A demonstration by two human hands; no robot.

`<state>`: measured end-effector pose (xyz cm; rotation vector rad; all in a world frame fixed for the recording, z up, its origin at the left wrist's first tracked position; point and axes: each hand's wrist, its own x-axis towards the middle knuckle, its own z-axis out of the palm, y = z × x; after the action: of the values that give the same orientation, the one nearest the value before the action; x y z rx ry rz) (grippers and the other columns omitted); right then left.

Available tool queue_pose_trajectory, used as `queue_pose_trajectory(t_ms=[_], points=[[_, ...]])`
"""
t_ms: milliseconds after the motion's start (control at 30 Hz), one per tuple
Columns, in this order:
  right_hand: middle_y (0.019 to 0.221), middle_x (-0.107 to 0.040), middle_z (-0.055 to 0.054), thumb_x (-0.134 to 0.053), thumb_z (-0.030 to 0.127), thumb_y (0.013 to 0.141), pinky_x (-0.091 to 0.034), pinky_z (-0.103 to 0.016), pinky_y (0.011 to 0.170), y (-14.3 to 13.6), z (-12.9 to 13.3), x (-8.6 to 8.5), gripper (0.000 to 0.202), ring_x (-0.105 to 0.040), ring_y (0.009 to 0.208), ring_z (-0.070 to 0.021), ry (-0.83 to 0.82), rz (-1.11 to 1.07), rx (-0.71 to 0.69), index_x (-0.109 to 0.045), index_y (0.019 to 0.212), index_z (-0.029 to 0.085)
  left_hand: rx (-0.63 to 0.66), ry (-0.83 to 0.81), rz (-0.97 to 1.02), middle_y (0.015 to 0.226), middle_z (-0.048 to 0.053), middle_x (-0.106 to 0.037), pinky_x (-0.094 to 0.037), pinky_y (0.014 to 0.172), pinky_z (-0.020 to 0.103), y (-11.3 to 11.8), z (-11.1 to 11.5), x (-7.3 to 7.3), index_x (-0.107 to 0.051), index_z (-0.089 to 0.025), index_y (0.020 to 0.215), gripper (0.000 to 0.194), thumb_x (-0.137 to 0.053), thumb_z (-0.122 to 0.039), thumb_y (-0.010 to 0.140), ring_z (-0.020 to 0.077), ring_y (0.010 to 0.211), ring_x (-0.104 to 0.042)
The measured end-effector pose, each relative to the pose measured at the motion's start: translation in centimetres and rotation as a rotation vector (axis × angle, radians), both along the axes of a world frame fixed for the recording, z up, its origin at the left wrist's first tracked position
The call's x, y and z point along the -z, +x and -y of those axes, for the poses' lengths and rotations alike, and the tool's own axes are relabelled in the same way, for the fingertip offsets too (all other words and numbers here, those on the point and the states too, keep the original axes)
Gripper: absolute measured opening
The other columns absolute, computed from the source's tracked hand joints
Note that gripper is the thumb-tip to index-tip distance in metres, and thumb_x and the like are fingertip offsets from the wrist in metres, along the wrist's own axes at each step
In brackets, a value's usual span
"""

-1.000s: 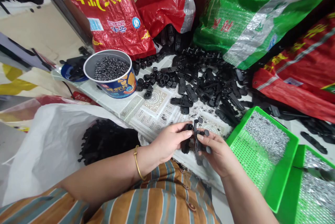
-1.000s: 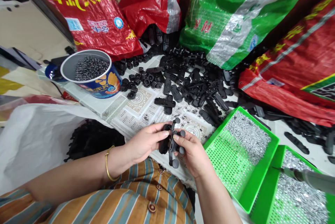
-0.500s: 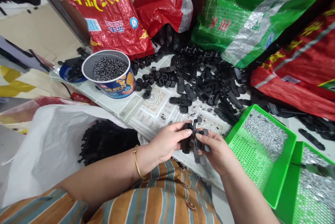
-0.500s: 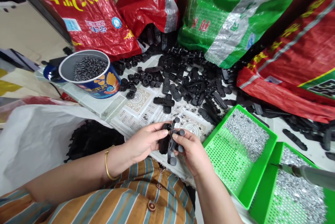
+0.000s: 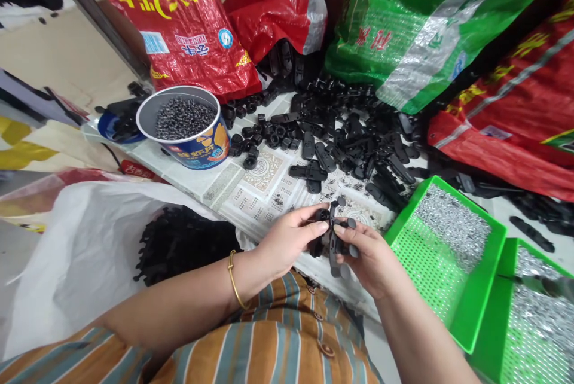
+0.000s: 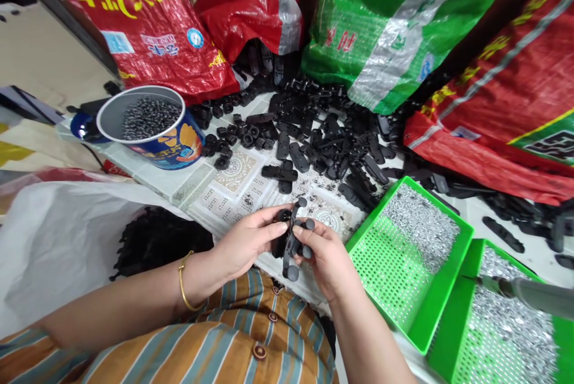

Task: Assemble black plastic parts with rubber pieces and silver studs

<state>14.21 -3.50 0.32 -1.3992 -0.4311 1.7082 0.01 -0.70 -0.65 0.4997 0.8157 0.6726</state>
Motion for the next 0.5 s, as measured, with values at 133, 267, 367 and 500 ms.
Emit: queue_pose_trajectory(t_ms=[133,267,367,500], points=[[0.049,-0.053,0.002,-0.076,0.029,0.058,-0.041,-0.018,0.037,-0.1,0.0,-0.18,0.022,-0.045,0.04,-0.0067,-0.01,0.007,0.009,-0.065,0.069,0.013,0.015,-0.029,0.014,0.101,0.008,-0.064,-0.049,0.072,0.032,-0.11,-0.07,0.03,-0.06,-0.019,0.113,0.038,-0.061,-0.019,0.076,0.0169,0.083,-0.06],[0.052,-0.055,0.002,-0.076,0.03,0.058,-0.04,-0.018,0.037,-0.15,0.1,-0.47,0.024,-0.046,0.04,-0.0071,-0.005,0.014,0.016,-0.066,0.073,0.014,-0.028,-0.051,0.001,0.097,0.007,-0.063,-0.048,0.071,0.03,-0.3,-0.21,0.17,-0.062,-0.018,0.107,0.034,-0.065,-0.022,0.073,0.0161,0.084,-0.058],[0.056,-0.057,0.001,-0.077,0.03,0.057,-0.042,-0.018,0.039,-0.12,0.2,-0.57,0.026,-0.047,0.043,-0.0072,0.008,0.031,0.036,-0.066,0.075,0.015,-0.07,-0.045,-0.009,0.098,0.006,-0.063,-0.048,0.072,0.031,-0.37,-0.36,0.18,-0.063,-0.019,0.101,0.031,-0.067,-0.025,0.072,0.0168,0.086,-0.058],[0.056,-0.058,0.002,-0.078,0.029,0.057,-0.042,-0.017,0.04,-0.07,0.32,-0.52,0.027,-0.047,0.043,-0.0068,0.019,0.036,0.044,-0.067,0.078,0.016,-0.084,-0.035,0.003,0.096,0.006,-0.063,-0.047,0.074,0.031,-0.4,-0.63,0.09,-0.062,-0.019,0.102,0.033,-0.068,-0.025,0.071,0.0171,0.087,-0.058]])
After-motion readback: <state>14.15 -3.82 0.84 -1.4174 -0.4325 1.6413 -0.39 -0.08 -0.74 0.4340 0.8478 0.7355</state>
